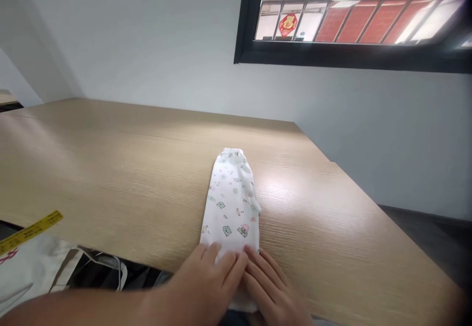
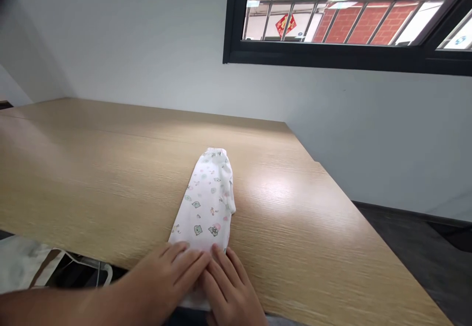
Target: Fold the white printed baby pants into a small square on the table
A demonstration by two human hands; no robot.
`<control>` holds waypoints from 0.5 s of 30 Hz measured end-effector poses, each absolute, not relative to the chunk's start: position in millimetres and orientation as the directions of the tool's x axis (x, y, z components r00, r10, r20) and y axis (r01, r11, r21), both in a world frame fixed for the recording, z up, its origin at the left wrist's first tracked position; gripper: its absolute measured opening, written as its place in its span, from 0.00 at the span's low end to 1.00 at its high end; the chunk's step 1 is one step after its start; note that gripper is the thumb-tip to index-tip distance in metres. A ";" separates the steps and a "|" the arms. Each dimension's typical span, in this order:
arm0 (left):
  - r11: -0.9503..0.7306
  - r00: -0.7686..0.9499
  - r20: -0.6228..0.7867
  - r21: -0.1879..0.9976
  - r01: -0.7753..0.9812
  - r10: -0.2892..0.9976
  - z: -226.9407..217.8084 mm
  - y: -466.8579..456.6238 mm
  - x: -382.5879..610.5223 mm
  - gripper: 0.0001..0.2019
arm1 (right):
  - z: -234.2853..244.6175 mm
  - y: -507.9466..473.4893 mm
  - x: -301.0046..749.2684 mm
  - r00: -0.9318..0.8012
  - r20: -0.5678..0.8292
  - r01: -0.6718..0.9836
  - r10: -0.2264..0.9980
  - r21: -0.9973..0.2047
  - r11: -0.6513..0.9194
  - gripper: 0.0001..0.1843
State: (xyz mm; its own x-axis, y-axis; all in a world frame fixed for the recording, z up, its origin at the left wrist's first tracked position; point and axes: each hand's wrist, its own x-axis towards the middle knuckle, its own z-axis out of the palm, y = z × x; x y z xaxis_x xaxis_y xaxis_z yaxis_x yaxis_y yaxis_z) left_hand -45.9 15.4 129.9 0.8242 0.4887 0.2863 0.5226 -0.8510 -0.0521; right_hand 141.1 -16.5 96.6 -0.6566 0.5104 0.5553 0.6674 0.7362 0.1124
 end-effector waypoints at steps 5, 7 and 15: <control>-0.754 0.728 0.499 -0.203 0.625 0.469 100.1 -6.7 -53.2 0.21 | 111.3 -15.0 136.9 -0.588 0.603 0.652 0.540 -0.042 0.757 0.14; -0.770 0.727 0.513 -0.182 0.612 0.457 106.3 -1.2 -53.5 0.19 | 117.9 -14.1 134.6 -0.553 0.622 0.651 0.554 -0.092 0.753 0.12; -0.820 0.772 0.354 -0.025 0.572 0.528 120.4 -23.2 -90.1 0.14 | 122.2 -25.8 118.9 -0.469 0.659 0.521 0.587 -0.330 0.787 0.09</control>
State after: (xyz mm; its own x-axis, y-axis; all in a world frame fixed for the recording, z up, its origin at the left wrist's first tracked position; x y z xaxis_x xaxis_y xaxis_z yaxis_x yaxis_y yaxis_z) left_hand -90.1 -23.2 120.4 0.7722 0.5277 0.3540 0.5718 -0.8200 -0.0249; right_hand 118.9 -25.8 122.2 -0.4693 0.5874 0.6593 0.5212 0.7870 -0.3301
